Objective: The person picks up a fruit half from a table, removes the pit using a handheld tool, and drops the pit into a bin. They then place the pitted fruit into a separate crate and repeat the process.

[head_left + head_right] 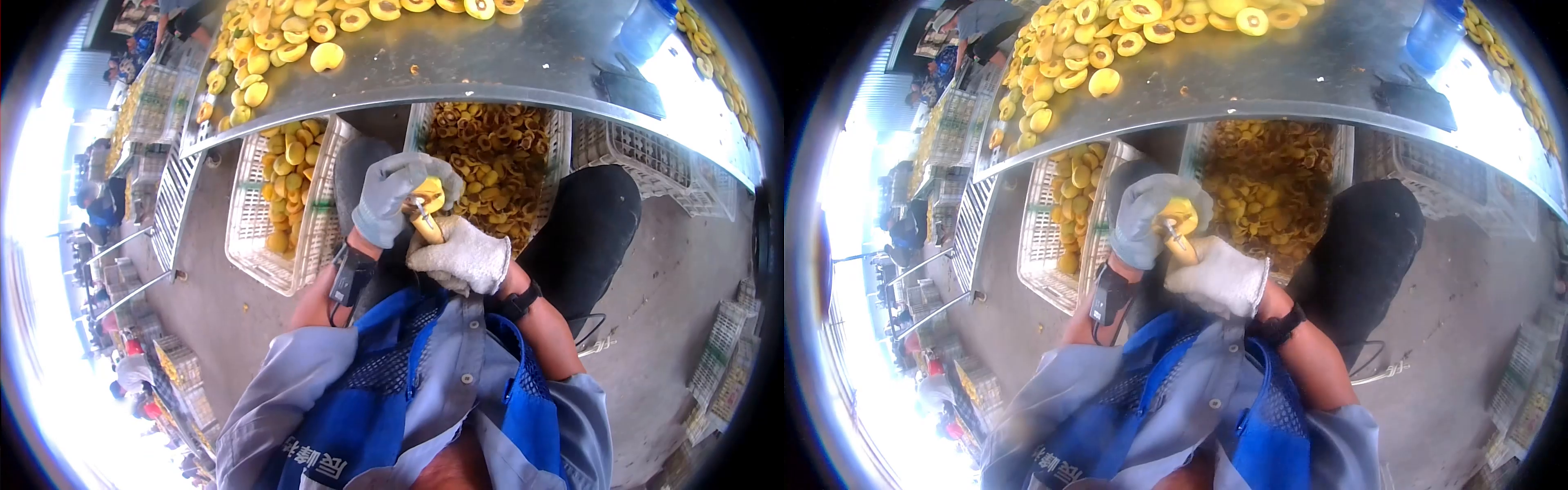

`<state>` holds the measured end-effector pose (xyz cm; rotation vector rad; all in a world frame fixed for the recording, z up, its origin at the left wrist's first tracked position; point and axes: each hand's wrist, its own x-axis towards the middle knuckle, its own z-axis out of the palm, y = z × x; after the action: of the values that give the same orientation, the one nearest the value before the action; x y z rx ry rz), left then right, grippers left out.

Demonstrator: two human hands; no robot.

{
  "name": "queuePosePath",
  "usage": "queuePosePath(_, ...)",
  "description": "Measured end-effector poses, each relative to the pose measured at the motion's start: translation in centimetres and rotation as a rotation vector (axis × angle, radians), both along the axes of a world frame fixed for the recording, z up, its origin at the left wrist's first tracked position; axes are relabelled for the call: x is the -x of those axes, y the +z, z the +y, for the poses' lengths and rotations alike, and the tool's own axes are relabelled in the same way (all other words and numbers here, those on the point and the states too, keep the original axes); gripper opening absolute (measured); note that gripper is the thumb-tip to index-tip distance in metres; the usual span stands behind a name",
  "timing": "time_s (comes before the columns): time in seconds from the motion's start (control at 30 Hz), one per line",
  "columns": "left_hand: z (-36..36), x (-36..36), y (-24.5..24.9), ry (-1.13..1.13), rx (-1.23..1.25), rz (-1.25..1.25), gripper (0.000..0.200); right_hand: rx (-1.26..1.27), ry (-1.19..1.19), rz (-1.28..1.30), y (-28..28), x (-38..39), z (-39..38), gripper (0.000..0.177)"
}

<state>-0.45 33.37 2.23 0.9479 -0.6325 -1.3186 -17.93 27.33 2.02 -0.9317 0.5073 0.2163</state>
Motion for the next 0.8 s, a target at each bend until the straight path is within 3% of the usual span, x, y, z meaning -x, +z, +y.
queuePosePath(0.2, 0.1, 2.1, 0.5, 0.206, 0.076, 0.308, 0.039, -0.131, -0.017, -0.059, 0.2, -0.2, -0.1, 0.015)
queuePosePath(0.3, -0.2, 2.1, 1.8, 0.317, -0.129, -0.036, 0.034, -0.162, -0.019, -0.042, 0.2, -0.4, 0.0, 0.015)
queuePosePath(0.4, -0.3, 0.9, 1.8, 0.216, -0.109, -0.225, 0.031, -0.163, -0.029, -0.052, 0.1, -0.6, 0.0, 0.015)
queuePosePath(0.47, -0.3, 0.9, 2.5, 0.143, -0.25, 0.139, 0.039, -0.115, -0.029, -0.04, 0.3, -0.8, 0.0, 0.015)
queuePosePath(0.53, -0.2, 1.4, 2.5, 0.226, -0.168, 0.273, 0.041, -0.083, -0.078, -0.103, 0.6, -1.0, 0.2, 0.016)
queuePosePath(0.6, 0.1, 0.7, 2.9, 0.193, -0.148, 0.085, 0.038, -0.121, -0.064, -0.125, 0.6, -1.0, 0.2, 0.017)
queuePosePath(0.67, -0.3, 0.9, 3.7, 0.355, -0.202, -0.347, 0.028, -0.157, -0.04, -0.1, 0.4, -1.2, 0.2, 0.016)
queuePosePath(0.77, 0.8, -2.1, 4.1, 0.535, -0.067, -1.26, 0.023, -0.148, -0.05, -0.197, 0.9, -1.1, 0.2, 0.015)
queuePosePath(0.8, 1.3, -4.0, 4.0, 0.576, -0.048, -1.389, 0.023, -0.171, -0.056, -0.229, 1.1, -0.9, -0.2, 0.014)
